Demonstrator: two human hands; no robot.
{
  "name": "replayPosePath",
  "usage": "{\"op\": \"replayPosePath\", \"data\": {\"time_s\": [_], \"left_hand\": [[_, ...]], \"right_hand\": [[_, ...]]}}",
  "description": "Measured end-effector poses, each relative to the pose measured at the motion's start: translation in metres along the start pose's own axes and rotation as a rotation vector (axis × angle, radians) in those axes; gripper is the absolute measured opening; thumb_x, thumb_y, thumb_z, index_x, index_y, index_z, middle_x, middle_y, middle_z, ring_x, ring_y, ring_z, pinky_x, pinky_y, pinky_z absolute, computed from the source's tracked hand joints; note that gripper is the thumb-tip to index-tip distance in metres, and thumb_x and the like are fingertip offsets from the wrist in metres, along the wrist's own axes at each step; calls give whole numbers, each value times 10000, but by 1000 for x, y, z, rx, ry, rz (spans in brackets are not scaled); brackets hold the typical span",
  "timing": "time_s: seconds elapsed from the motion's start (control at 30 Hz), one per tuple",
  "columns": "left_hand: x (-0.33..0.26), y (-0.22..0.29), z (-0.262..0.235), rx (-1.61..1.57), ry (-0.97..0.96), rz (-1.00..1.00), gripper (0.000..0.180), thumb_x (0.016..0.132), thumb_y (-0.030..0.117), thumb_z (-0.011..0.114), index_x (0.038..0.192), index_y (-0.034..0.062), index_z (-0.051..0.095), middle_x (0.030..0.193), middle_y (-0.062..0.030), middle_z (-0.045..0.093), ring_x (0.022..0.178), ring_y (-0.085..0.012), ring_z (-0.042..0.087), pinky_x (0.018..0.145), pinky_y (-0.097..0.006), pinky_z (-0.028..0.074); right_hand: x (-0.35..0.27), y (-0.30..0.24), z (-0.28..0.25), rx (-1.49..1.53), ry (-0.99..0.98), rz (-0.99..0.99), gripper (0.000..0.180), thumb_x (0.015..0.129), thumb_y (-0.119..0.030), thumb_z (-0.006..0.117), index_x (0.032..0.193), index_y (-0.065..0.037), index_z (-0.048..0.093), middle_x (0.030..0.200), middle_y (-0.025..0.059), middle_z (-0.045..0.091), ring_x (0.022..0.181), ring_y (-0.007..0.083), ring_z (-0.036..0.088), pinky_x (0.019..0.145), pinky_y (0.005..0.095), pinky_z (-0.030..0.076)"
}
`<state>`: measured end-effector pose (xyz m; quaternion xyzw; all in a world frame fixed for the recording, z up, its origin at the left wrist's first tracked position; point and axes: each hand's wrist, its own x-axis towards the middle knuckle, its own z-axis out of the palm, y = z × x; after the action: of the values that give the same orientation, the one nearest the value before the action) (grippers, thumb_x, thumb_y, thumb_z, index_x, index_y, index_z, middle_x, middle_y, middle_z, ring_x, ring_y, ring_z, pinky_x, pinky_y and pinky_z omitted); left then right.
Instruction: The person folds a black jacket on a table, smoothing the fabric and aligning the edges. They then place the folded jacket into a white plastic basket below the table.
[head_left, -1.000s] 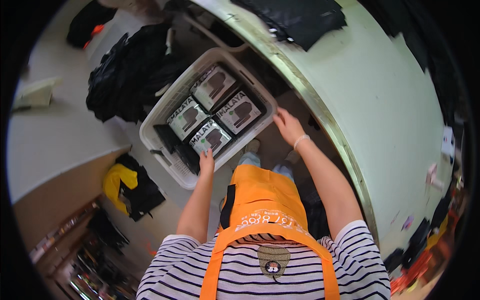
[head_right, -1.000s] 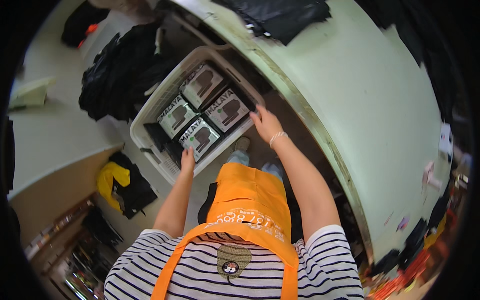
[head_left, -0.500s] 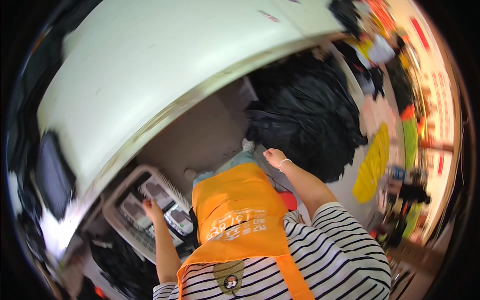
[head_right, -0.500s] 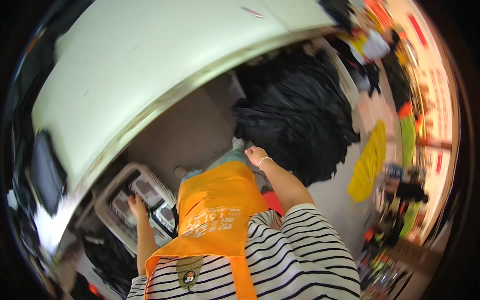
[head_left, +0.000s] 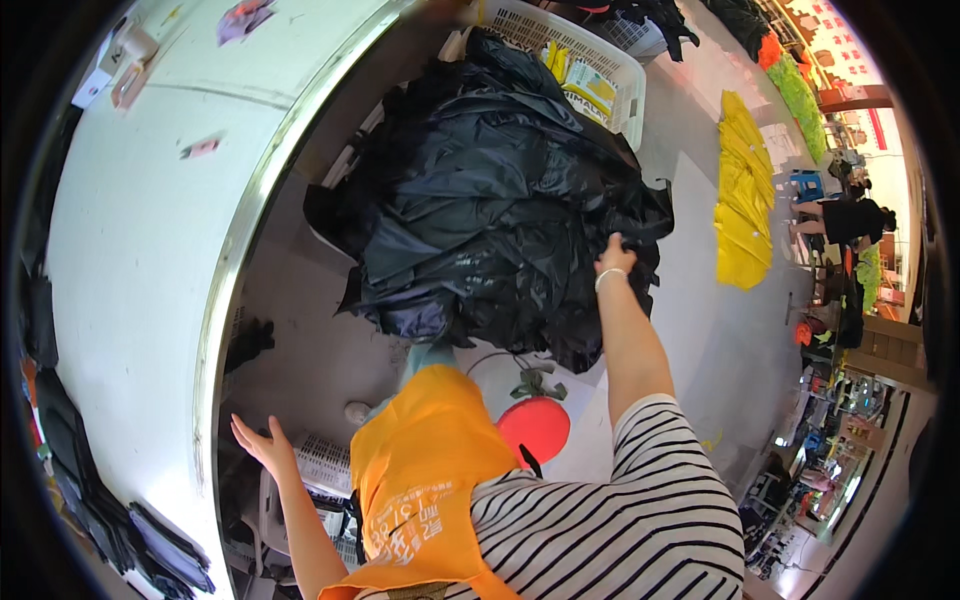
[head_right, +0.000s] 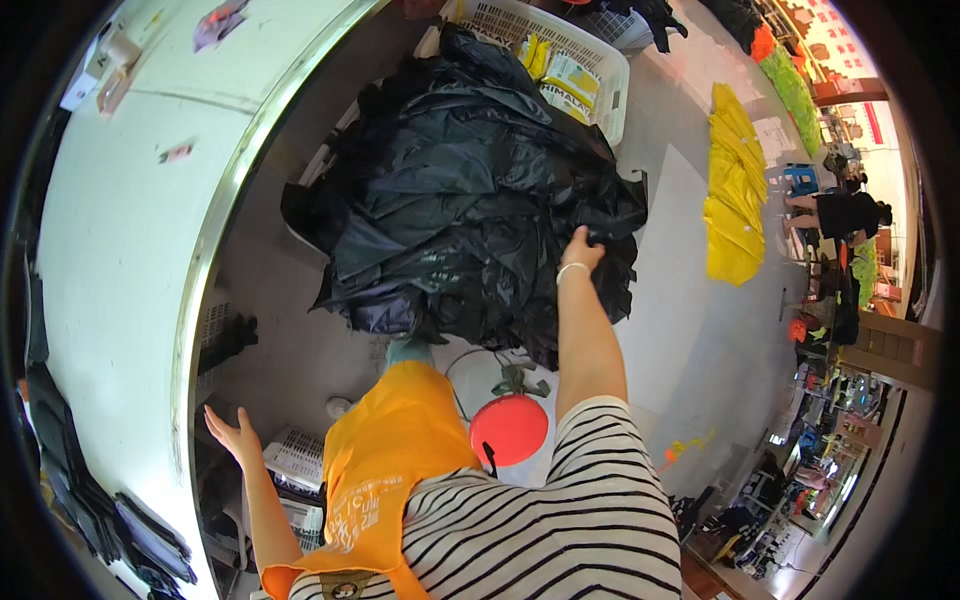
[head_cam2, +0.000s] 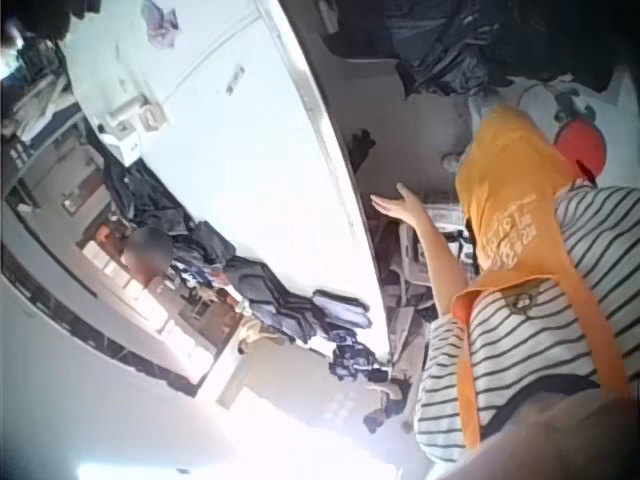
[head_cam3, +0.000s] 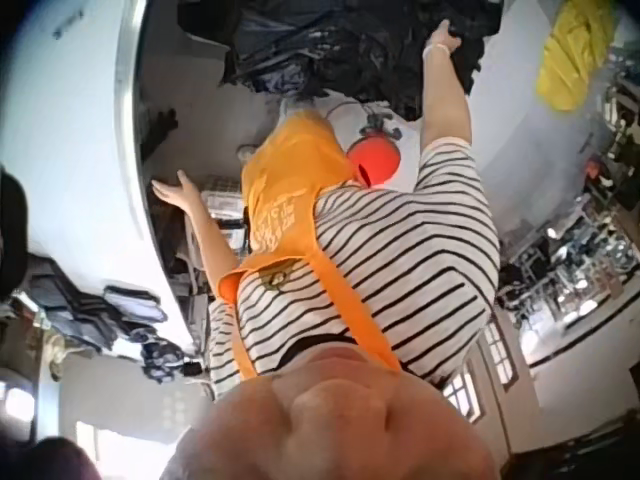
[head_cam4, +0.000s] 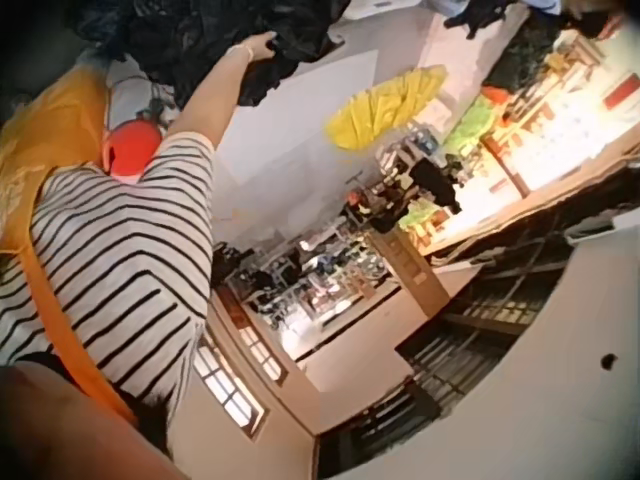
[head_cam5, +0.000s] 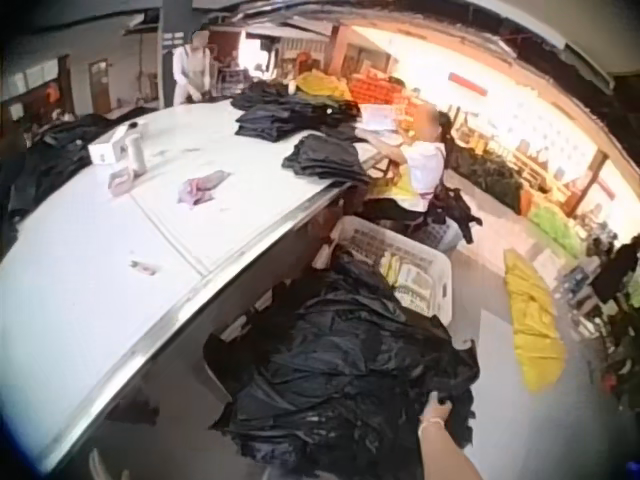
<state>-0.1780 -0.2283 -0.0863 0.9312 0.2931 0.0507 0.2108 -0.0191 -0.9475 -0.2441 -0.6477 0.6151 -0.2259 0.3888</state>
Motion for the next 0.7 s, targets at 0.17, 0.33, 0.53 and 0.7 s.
{"op": "replayPosePath", "data": {"time_s": [0.17,0.33,0.53,0.7], "left_hand": [[4,10,-17,-48,-151,-31,698,862,163,614,1460,89,262,1475,-210,238,1330,-407,285,1070,-455,302],[22,79,-9,-90,-163,46,650,855,76,611,1432,69,313,1424,-199,324,1204,-354,443,1017,-415,385],[70,244,22,-253,-271,505,802,802,70,651,1470,52,208,1449,-209,298,1282,-352,378,1074,-416,322],[113,277,-9,-659,-45,544,603,772,66,651,1309,42,378,1348,-224,404,1204,-313,462,1046,-419,337]], "right_hand": [[53,-53,-21,341,21,490,723,772,-314,713,1264,141,441,1261,324,500,1130,403,541,959,406,450],[-101,-228,-42,748,52,-313,333,727,-76,537,980,135,588,1005,175,628,848,259,593,812,338,475],[-331,-292,-108,544,-1256,-1147,301,590,-119,678,848,14,598,721,161,586,630,345,578,574,373,478],[-475,-281,-183,926,-2387,-741,450,755,-269,666,1091,25,608,862,154,652,741,338,623,646,400,502]]}}
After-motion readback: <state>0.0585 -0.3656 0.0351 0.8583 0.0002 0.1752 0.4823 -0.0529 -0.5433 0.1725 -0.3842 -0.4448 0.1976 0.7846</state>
